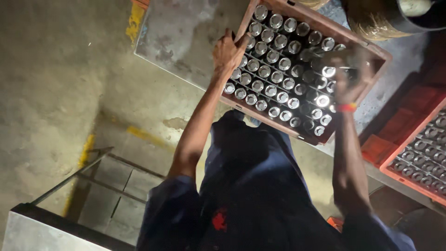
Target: The person repeatedly picks small metal caps from two buckets and places them into a red plastic crate with a grid of circular indentations. The person fills the crate by hand, then lifts and moves the crate to another location before continuing to fill it.
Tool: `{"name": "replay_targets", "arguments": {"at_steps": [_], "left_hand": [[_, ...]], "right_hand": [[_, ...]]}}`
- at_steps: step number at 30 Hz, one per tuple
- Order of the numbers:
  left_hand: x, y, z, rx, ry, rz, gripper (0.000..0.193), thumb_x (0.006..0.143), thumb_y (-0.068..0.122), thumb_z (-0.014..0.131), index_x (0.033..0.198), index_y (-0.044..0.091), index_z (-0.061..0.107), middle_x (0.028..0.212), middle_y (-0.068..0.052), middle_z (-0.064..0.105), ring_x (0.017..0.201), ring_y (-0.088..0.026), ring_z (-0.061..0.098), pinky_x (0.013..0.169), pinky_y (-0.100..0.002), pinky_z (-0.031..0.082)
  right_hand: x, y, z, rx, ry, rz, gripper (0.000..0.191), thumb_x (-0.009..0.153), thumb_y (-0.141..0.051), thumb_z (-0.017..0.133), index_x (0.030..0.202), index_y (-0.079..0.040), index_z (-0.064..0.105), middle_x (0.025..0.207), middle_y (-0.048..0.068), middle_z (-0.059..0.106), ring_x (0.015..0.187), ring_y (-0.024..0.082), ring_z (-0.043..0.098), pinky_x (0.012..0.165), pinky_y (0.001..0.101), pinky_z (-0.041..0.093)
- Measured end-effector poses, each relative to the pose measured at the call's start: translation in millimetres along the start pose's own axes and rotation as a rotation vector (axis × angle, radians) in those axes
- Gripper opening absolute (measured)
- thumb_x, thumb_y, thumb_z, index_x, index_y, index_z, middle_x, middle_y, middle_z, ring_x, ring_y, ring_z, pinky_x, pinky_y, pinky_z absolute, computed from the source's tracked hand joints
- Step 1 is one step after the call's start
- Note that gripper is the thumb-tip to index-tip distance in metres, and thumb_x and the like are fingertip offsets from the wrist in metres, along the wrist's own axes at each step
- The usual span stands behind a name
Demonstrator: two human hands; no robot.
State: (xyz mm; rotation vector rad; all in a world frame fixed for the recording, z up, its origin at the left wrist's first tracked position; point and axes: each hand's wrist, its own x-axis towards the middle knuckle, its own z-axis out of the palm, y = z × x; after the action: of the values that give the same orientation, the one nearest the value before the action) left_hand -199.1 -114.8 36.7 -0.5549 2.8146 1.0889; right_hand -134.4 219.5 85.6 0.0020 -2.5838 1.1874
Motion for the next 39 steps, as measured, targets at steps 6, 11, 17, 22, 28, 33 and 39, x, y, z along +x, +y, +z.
{"name": "replay_targets", "arguments": {"at_steps": [6, 11, 17, 22, 28, 33, 39], "left_hand": [[-2, 3, -2, 0.032, 0.057, 0.037, 0.078, 0.085, 0.067, 0.067, 0.133, 0.008, 0.050, 0.108, -0.026, 0.068, 0.096, -0.047, 0.069, 0.081, -0.058, 0.055], [-5, -2, 2, 0.088, 0.078, 0.038, 0.078, 0.089, 0.070, 0.063, 0.136, 0.008, 0.050, 0.130, -0.024, 0.063, 0.113, -0.046, 0.064, 0.092, -0.058, 0.054], [-9, -5, 5, 0.131, 0.288, 0.234, 0.084, 0.092, 0.069, 0.063, 0.144, 0.005, 0.043, 0.147, -0.026, 0.050, 0.129, -0.046, 0.053, 0.106, -0.060, 0.045], [-8, -5, 0, 0.094, 0.274, 0.266, 0.080, 0.095, 0.063, 0.064, 0.146, 0.006, 0.042, 0.147, -0.030, 0.048, 0.131, -0.047, 0.050, 0.106, -0.060, 0.042], [-14, -3, -3, 0.040, 0.277, 0.232, 0.083, 0.095, 0.064, 0.060, 0.148, 0.003, 0.040, 0.138, -0.027, 0.055, 0.126, -0.048, 0.054, 0.104, -0.058, 0.046], [-14, -1, -4, 0.084, 0.196, 0.140, 0.078, 0.096, 0.068, 0.058, 0.138, 0.003, 0.047, 0.136, -0.027, 0.058, 0.126, -0.046, 0.056, 0.104, -0.056, 0.049], [-15, -1, -5, 0.042, 0.297, 0.225, 0.080, 0.094, 0.065, 0.057, 0.135, -0.003, 0.050, 0.129, -0.030, 0.060, 0.120, -0.049, 0.057, 0.101, -0.059, 0.047]], "right_hand": [[-22, 7, -13, -0.196, -0.039, -0.288, 0.063, 0.088, 0.002, 0.078, 0.149, 0.002, 0.061, 0.137, 0.024, 0.068, 0.131, 0.036, 0.063, 0.113, 0.0528, 0.050], [-43, 11, 8, -0.002, 0.216, -0.322, 0.055, 0.085, 0.001, 0.079, 0.137, -0.008, 0.066, 0.126, 0.019, 0.074, 0.114, 0.036, 0.072, 0.102, 0.0500, 0.056], [-58, 14, 1, 0.174, 0.190, -0.110, 0.053, 0.099, -0.001, 0.081, 0.147, -0.004, 0.058, 0.133, 0.017, 0.071, 0.118, 0.032, 0.072, 0.102, 0.0451, 0.062], [-76, 16, -15, -0.035, 0.076, -0.142, 0.062, 0.094, 0.000, 0.081, 0.151, 0.004, 0.057, 0.137, 0.023, 0.067, 0.124, 0.036, 0.068, 0.109, 0.0490, 0.056], [-92, 14, 5, -0.080, 0.136, -0.322, 0.059, 0.088, 0.004, 0.077, 0.144, 0.004, 0.058, 0.140, 0.026, 0.065, 0.131, 0.042, 0.063, 0.117, 0.0493, 0.047], [-99, 9, -3, 0.331, 0.291, 0.041, 0.053, 0.098, -0.005, 0.078, 0.145, 0.004, 0.054, 0.136, 0.019, 0.069, 0.120, 0.030, 0.070, 0.107, 0.0455, 0.061], [-113, 13, -18, 0.075, 0.115, -0.087, 0.055, 0.102, -0.005, 0.083, 0.147, 0.009, 0.057, 0.135, 0.022, 0.070, 0.120, 0.028, 0.069, 0.105, 0.0454, 0.059]]}}
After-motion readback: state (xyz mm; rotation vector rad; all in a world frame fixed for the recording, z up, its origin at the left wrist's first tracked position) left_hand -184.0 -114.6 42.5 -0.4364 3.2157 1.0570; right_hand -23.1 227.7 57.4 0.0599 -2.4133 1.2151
